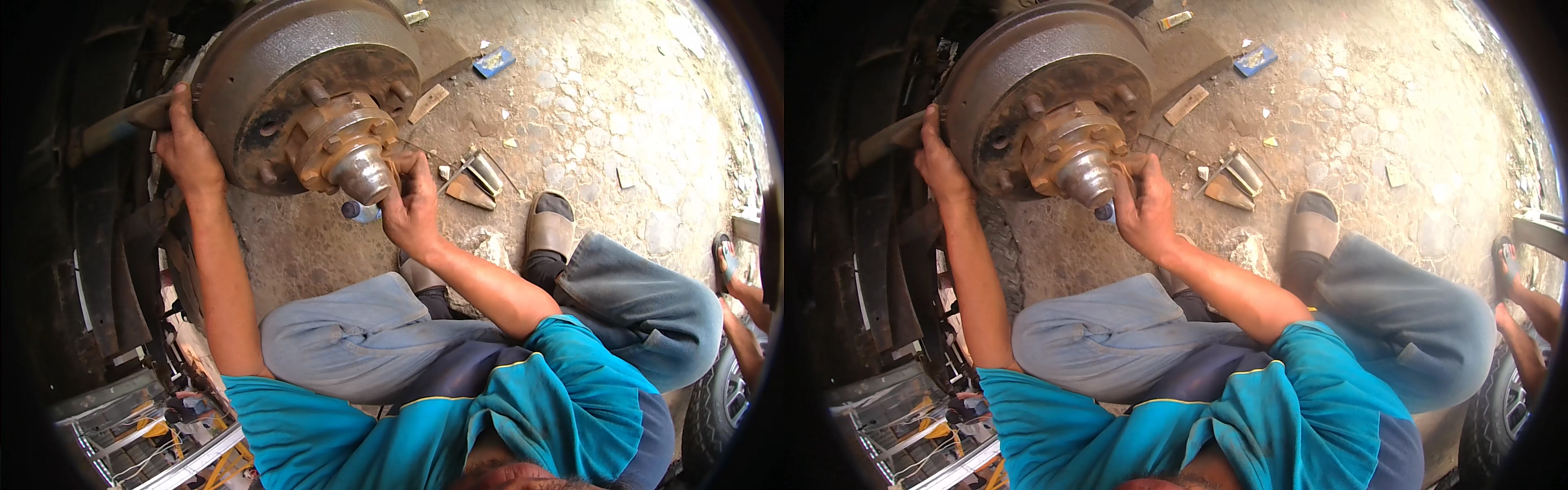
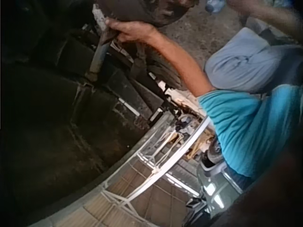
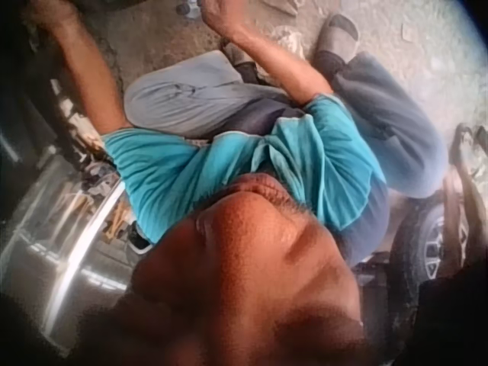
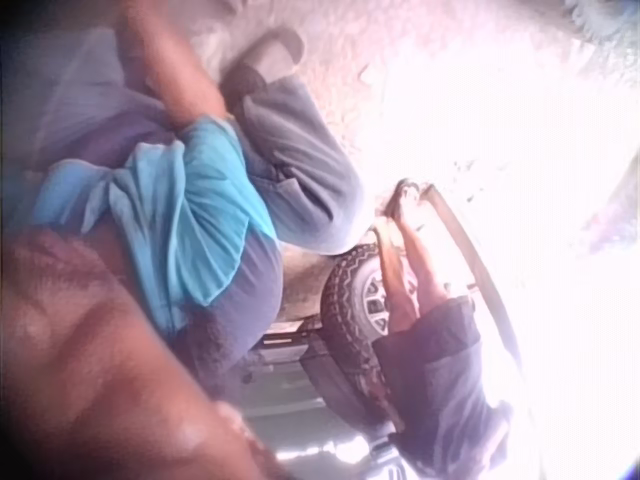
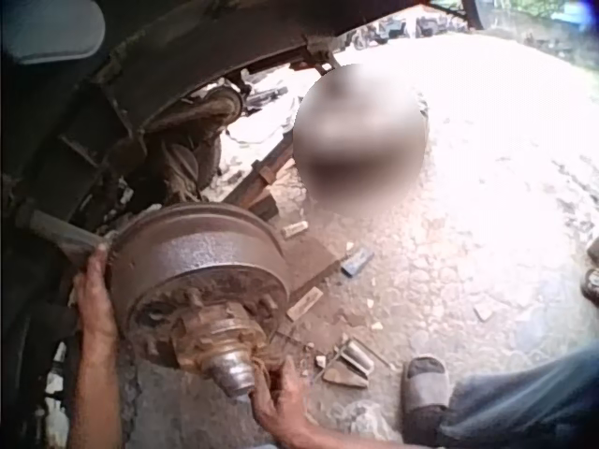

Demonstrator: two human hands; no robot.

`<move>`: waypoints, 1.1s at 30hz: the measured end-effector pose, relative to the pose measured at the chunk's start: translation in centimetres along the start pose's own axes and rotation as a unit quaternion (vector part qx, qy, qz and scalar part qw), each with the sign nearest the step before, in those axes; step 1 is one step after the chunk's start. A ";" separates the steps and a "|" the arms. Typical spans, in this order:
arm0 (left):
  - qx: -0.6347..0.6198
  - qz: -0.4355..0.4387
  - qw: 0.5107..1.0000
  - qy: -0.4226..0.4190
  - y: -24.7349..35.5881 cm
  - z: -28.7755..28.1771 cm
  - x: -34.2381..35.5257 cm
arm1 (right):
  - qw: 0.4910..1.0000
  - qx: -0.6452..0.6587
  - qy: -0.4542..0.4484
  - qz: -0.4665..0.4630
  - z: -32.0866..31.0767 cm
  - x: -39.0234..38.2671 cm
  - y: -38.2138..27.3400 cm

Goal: The person sits on the ground and uses a small metal tool to scrape and clean the surface of a vehicle wheel hub. The person holds the hub steady with one hand while scraping away rust and debris with the other.

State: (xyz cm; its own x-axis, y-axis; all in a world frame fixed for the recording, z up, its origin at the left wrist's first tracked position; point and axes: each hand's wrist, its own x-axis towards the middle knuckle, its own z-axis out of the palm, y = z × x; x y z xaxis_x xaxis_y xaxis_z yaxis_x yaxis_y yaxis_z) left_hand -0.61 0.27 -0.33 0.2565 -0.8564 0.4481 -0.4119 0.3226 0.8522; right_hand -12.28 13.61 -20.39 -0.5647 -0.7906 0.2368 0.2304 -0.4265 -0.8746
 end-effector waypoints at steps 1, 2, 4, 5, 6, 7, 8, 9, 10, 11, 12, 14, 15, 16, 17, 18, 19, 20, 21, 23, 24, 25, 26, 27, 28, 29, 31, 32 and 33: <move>-0.001 0.006 1.000 0.001 -0.4 -0.2 0.1 | 0.999 0.032 0.006 0.026 0.1 0.1 -0.2; -0.002 0.013 1.000 0.001 -0.5 -0.3 0.2 | 0.996 0.065 0.012 0.052 0.1 0.2 -0.4; 0.003 0.018 1.000 0.005 -0.2 -0.4 0.2 | 0.995 0.081 0.024 0.054 -0.2 1.2 -0.8; 0.004 0.019 1.000 0.007 -0.2 -0.4 0.1 | 0.997 0.057 0.011 0.050 -0.3 1.0 -0.8; 0.007 0.015 1.000 0.004 -0.3 -0.4 -0.1 | 0.998 0.033 -0.001 0.047 -0.3 0.6 -0.8; 0.007 0.016 1.000 0.001 -0.2 -0.3 -0.1 | 0.999 0.010 -0.013 0.041 -0.3 0.4 -0.8; 0.008 0.016 1.000 -0.002 -0.1 -0.1 -0.1 | 1.000 0.012 -0.005 0.025 0.1 0.0 -0.8; -0.001 0.015 1.000 -0.005 -0.1 0.0 0.0 | 0.999 0.039 0.002 0.036 -0.1 0.3 -0.8; -0.006 0.013 1.000 -0.006 -0.3 -0.2 0.1 | 0.996 0.068 0.007 0.051 -0.2 0.6 -0.9; -0.010 0.011 1.000 -0.008 -0.4 -0.4 0.1 | 0.993 0.097 0.013 0.065 -0.2 1.0 -1.0; 0.003 0.011 1.000 -0.004 -0.2 -0.6 0.0 | 0.995 0.087 0.021 0.045 0.0 1.5 -1.2; 0.021 0.008 1.000 0.001 0.3 -0.2 -0.1 | 0.999 0.004 -0.014 0.035 -0.4 0.6 -0.4; 0.013 0.008 1.000 -0.001 0.0 -0.2 0.0 | 0.998 -0.037 -0.031 0.030 -0.5 0.1 -0.1; 0.007 0.010 1.000 -0.003 -0.4 -0.3 0.2 | 0.998 0.030 -0.011 0.062 0.0 -0.3 -0.3; 0.001 0.011 1.000 -0.006 -0.6 -0.3 0.3 | 0.997 0.050 -0.004 0.067 -0.1 0.0 -0.2; 0.005 0.011 1.000 -0.002 -0.6 -0.3 0.4 | 0.995 0.069 0.003 0.072 -0.3 0.5 -0.1; 0.012 0.008 1.000 0.003 -0.4 -0.4 0.3 | 0.993 0.087 0.009 0.079 -0.4 0.7 -0.4; 0.019 0.005 1.000 0.008 -0.2 -0.4 0.1 | 0.992 0.099 0.015 0.076 0.0 0.8 -0.9; 0.020 0.004 1.000 0.004 -0.3 -0.7 0.1 | 0.994 0.083 0.009 0.074 0.2 0.3 -0.7; 0.015 0.007 1.000 -0.008 -0.4 -0.6 0.3 | 0.997 0.050 0.001 0.060 0.4 -0.1 -0.4; 0.006 0.008 1.000 -0.008 -0.4 -0.4 0.3 | 0.992 0.085 0.003 0.092 0.2 -0.1 -0.3; 0.001 0.008 1.000 -0.008 -0.5 -0.4 0.1 | 0.993 0.078 0.001 0.092 0.0 0.1 -0.4; -0.005 0.008 1.000 -0.007 -0.5 -0.5 0.0 | 0.993 0.071 -0.001 0.093 -0.4 0.4 -0.4; -0.001 0.019 1.000 -0.005 -0.5 -0.5 0.1 | 0.994 0.064 -0.003 0.094 -0.5 0.7 -0.4; 0.001 0.029 1.000 -0.002 -0.5 -0.4 0.2 | 0.995 0.078 0.009 0.066 -0.1 0.9 -0.5; 0.004 0.039 0.999 0.000 -0.5 -0.4 0.2 | 0.997 0.052 0.002 0.064 -0.1 0.6 -0.5; 0.012 0.028 1.000 -0.002 -0.6 -0.4 0.2 | 0.998 0.001 -0.012 0.056 -0.2 -0.1 -0.2; 0.016 0.023 1.000 -0.003 -0.6 -0.3 0.3 | 0.997 0.044 -0.003 0.057 0.0 0.1 0.1; 0.010 0.023 1.000 -0.004 -0.4 -0.1 0.3 | 0.996 0.058 0.001 0.061 -0.1 0.4 0.2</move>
State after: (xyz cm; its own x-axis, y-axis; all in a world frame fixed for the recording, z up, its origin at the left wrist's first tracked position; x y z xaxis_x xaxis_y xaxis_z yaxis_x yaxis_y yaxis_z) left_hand -0.28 -0.09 -0.52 0.2310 -0.8440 0.4841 -0.4399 0.3532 0.8257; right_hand -12.56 13.22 -20.53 -0.5289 -0.8387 0.1298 0.3875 -0.3747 -0.8423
